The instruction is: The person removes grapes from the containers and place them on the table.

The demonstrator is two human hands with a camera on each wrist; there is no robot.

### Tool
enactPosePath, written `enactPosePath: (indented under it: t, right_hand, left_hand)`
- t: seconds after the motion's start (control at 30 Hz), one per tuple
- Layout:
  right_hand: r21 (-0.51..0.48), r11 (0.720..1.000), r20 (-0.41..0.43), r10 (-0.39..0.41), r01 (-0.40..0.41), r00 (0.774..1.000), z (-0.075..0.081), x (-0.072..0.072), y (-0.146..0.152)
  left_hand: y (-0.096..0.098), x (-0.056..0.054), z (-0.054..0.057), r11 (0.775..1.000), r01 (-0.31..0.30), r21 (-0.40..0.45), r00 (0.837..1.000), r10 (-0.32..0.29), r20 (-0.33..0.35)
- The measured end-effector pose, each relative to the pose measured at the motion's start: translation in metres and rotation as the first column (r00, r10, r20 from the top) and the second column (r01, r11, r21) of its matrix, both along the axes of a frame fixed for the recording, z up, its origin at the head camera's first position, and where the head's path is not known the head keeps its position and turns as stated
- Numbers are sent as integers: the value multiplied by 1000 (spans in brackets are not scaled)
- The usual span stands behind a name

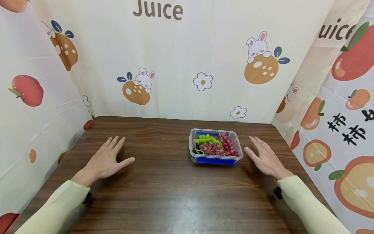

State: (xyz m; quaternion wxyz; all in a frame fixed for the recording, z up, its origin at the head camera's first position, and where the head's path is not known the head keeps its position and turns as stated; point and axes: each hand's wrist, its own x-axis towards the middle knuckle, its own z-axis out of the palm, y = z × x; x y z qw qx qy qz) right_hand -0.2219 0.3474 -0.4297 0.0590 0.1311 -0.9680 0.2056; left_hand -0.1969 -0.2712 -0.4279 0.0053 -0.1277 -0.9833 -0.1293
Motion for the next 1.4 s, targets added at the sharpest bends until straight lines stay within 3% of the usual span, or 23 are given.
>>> enactPosePath:
  t: [0.77, 1.4]
  right_hand:
    - [-135, 991, 70, 19, -10, 997, 4, -4, -15]
    - [-229, 973, 110, 14, 12, 994, -4, -12, -26]
  left_hand:
    - [15, 3, 0, 999, 25, 31, 1000, -24, -17]
    - [27, 8, -4, 997, 47, 64, 999, -45, -29]
